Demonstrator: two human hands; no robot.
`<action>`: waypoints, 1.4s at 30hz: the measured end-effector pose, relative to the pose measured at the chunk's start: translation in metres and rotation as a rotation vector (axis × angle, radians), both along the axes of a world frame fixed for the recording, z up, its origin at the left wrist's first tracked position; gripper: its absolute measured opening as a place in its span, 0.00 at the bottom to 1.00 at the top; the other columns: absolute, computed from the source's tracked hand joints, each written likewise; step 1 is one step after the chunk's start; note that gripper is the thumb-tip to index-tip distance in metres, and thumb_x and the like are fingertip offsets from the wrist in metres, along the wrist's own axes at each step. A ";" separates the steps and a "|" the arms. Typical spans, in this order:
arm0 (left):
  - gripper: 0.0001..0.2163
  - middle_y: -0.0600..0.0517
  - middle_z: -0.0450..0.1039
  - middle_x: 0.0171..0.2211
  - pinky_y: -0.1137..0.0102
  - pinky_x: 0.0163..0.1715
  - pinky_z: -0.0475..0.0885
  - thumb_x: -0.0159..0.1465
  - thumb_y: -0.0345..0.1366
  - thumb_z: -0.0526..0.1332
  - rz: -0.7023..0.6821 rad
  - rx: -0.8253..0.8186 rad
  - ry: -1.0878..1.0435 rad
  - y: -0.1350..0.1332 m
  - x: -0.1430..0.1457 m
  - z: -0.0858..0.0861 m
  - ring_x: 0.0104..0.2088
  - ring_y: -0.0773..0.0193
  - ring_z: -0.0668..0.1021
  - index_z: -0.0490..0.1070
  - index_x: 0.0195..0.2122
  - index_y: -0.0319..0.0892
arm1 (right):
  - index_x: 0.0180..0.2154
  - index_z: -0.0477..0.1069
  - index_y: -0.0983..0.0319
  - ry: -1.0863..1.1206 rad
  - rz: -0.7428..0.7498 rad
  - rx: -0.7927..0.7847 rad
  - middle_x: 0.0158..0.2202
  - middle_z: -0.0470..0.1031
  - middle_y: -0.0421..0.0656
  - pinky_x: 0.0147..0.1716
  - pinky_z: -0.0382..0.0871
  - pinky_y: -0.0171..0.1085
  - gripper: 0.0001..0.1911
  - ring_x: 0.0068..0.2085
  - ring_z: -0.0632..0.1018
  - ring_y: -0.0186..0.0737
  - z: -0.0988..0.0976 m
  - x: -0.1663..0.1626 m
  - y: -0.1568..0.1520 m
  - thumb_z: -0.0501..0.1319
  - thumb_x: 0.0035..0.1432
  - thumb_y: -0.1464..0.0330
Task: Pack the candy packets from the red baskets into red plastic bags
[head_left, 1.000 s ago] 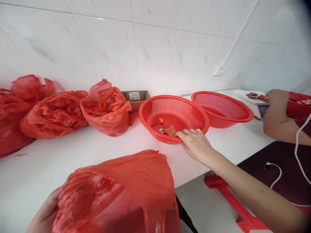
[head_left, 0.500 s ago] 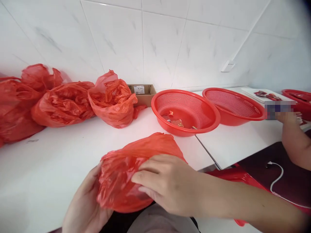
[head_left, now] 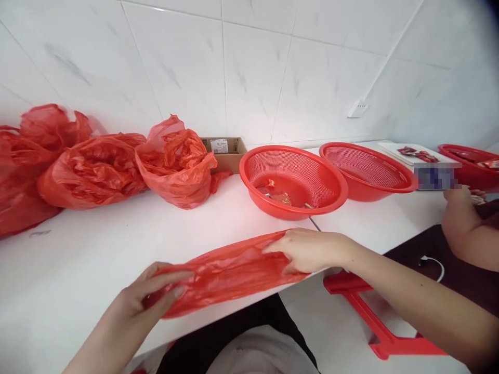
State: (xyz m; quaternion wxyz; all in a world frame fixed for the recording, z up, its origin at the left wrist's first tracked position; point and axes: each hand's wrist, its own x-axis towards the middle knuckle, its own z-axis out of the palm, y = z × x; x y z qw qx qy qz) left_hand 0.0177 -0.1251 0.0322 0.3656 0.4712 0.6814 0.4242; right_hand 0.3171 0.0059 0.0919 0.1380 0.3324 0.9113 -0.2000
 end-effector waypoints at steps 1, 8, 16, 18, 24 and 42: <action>0.16 0.47 0.74 0.42 0.64 0.40 0.76 0.55 0.51 0.64 -0.017 0.024 0.172 0.007 0.001 -0.003 0.40 0.53 0.79 0.81 0.40 0.51 | 0.55 0.71 0.48 0.015 -0.012 0.009 0.40 0.80 0.40 0.31 0.68 0.34 0.27 0.39 0.79 0.42 -0.002 0.000 0.002 0.66 0.52 0.68; 0.24 0.47 0.62 0.60 0.50 0.55 0.65 0.63 0.47 0.55 -0.002 0.052 0.518 0.025 -0.001 -0.013 0.49 0.47 0.75 0.64 0.62 0.55 | 0.55 0.71 0.52 0.276 -0.011 -0.111 0.38 0.81 0.38 0.35 0.70 0.32 0.21 0.37 0.80 0.35 0.005 -0.003 0.006 0.61 0.59 0.69; 0.24 0.58 0.63 0.64 0.56 0.66 0.45 0.58 0.52 0.62 -0.124 -0.044 0.085 0.025 0.005 0.007 0.66 0.49 0.59 0.70 0.57 0.60 | 0.52 0.70 0.56 0.489 -0.221 0.321 0.45 0.78 0.42 0.44 0.69 0.37 0.15 0.44 0.78 0.38 0.043 -0.026 0.107 0.54 0.64 0.66; 0.25 0.59 0.64 0.63 0.56 0.66 0.43 0.57 0.53 0.63 -0.119 -0.085 -0.014 0.022 0.006 0.009 0.66 0.49 0.59 0.71 0.56 0.60 | 0.57 0.66 0.56 0.207 -0.212 0.323 0.50 0.76 0.46 0.42 0.68 0.37 0.26 0.48 0.77 0.43 0.028 -0.028 0.145 0.62 0.57 0.66; 0.25 0.57 0.65 0.63 0.57 0.63 0.57 0.55 0.52 0.65 0.012 -0.150 -0.389 0.020 0.008 0.018 0.65 0.47 0.62 0.73 0.54 0.56 | 0.63 0.60 0.53 -0.172 -0.132 0.233 0.53 0.73 0.47 0.35 0.67 0.36 0.43 0.47 0.76 0.47 -0.019 -0.033 0.182 0.69 0.44 0.66; 0.29 0.49 0.70 0.59 0.66 0.51 0.74 0.55 0.46 0.68 0.172 -0.044 -0.601 0.036 0.014 0.020 0.57 0.48 0.72 0.68 0.59 0.49 | 0.54 0.63 0.57 0.759 -0.217 -0.083 0.44 0.77 0.41 0.34 0.75 0.39 0.21 0.40 0.79 0.41 0.053 -0.050 0.063 0.57 0.63 0.57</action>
